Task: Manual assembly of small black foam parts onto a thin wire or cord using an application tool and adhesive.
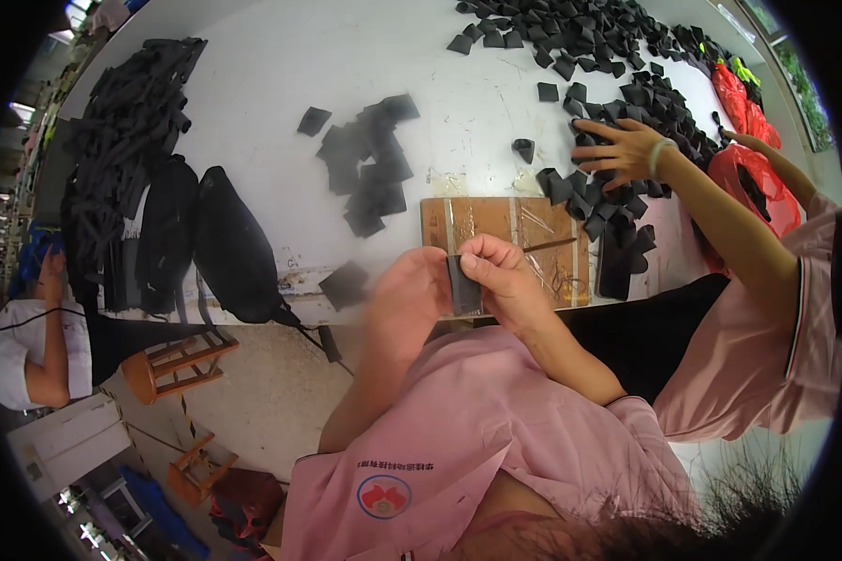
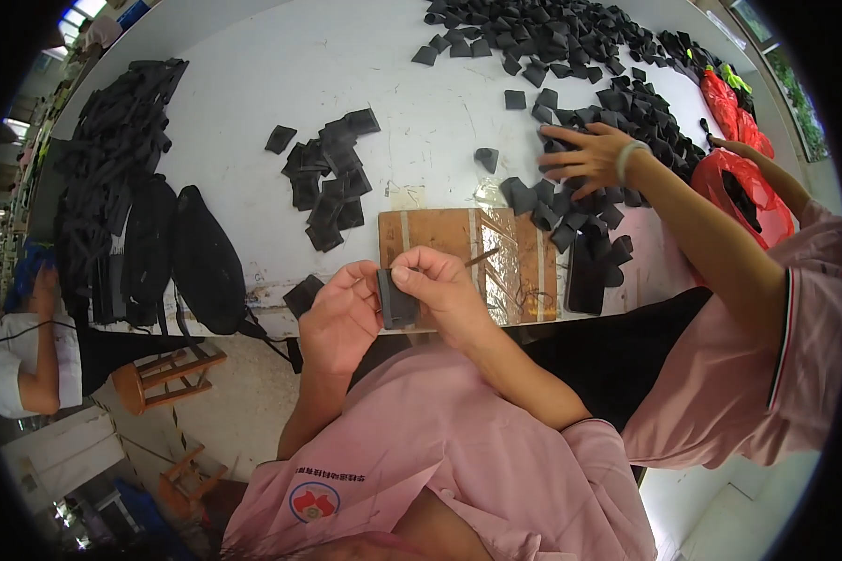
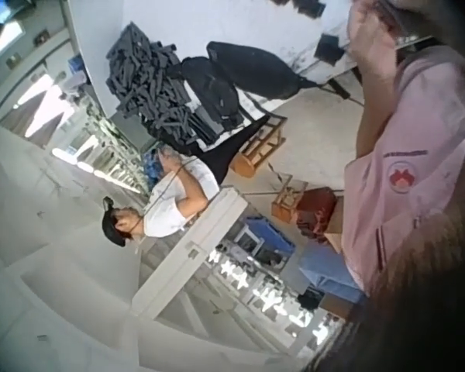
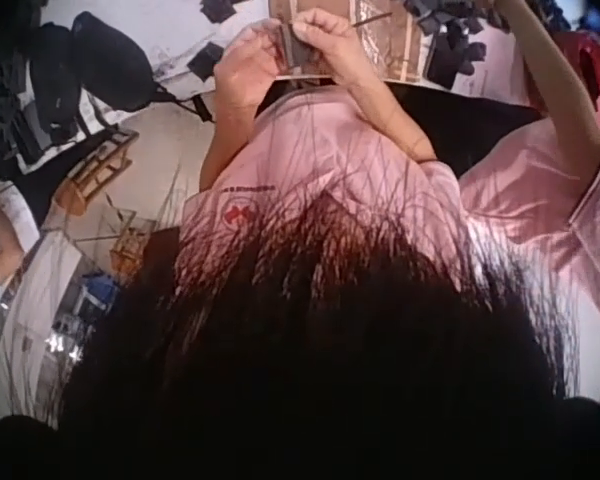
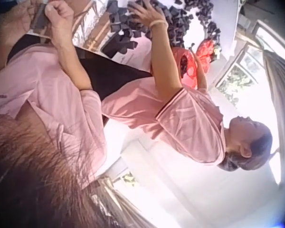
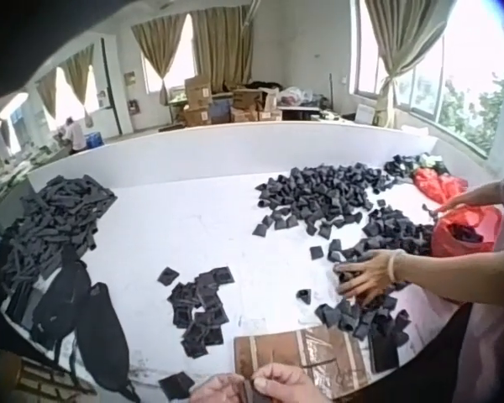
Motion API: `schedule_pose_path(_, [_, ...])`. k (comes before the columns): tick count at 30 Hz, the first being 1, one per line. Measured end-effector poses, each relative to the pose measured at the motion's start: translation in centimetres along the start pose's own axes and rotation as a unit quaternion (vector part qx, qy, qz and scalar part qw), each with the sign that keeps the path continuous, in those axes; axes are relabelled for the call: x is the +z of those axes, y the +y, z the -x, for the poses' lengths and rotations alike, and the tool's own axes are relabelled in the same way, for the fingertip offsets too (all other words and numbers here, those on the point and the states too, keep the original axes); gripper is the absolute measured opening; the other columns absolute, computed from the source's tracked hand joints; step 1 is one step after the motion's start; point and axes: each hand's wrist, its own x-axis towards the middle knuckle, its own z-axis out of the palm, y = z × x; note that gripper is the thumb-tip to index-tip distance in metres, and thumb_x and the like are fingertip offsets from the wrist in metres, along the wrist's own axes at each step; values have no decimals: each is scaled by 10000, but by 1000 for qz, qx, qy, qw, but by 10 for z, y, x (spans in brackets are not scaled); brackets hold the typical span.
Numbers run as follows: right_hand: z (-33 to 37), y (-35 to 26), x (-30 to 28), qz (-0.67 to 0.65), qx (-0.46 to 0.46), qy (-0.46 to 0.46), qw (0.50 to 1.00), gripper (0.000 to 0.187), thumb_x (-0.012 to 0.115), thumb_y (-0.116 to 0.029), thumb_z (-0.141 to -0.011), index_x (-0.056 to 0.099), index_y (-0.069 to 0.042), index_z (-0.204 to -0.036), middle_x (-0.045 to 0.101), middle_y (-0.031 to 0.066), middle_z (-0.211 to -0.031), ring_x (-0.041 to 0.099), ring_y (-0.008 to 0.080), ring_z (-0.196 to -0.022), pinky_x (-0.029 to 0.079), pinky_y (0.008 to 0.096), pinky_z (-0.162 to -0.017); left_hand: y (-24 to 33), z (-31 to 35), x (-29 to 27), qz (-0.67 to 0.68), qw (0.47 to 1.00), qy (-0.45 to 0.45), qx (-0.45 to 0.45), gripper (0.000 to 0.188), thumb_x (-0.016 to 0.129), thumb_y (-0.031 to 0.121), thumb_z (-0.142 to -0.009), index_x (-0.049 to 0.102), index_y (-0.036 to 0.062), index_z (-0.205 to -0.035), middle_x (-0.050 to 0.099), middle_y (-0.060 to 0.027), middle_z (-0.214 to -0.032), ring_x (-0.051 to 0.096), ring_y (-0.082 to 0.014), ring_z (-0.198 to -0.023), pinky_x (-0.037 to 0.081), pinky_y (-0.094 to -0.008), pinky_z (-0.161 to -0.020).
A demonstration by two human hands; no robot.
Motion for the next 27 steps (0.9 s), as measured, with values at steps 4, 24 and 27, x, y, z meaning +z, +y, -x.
schedule_pose_path(4, [15,-11,-5,-30,79,-56,995,114,578,-145,-808,543,-39,-830,588,50,-749,575,114,-660,472,229,-603,-4,3,-6,-135,990,24,-40,145,488,77,-832,501,-17,-941,583,-111,-783,566,-155,-644,453,-236,-582])
schedule_pose_path(24, [40,-11,-2,450,-249,41,857,163,626,-92,-721,567,4,-838,499,79,-704,514,176,-598,398,263,-518,-29,9,10,-373,915,121,96,59,591,26,-772,560,-20,-792,569,-46,-645,521,-65,-535,411,-160,-470])
schedule_pose_path(27, [45,-11,1,462,-304,47,832,135,629,-75,-706,583,6,-803,511,97,-716,509,219,-586,417,308,-519,-36,10,21,-421,886,121,151,56,592,14,-770,553,-25,-782,567,-40,-653,521,-56,-541,410,-160,-467])
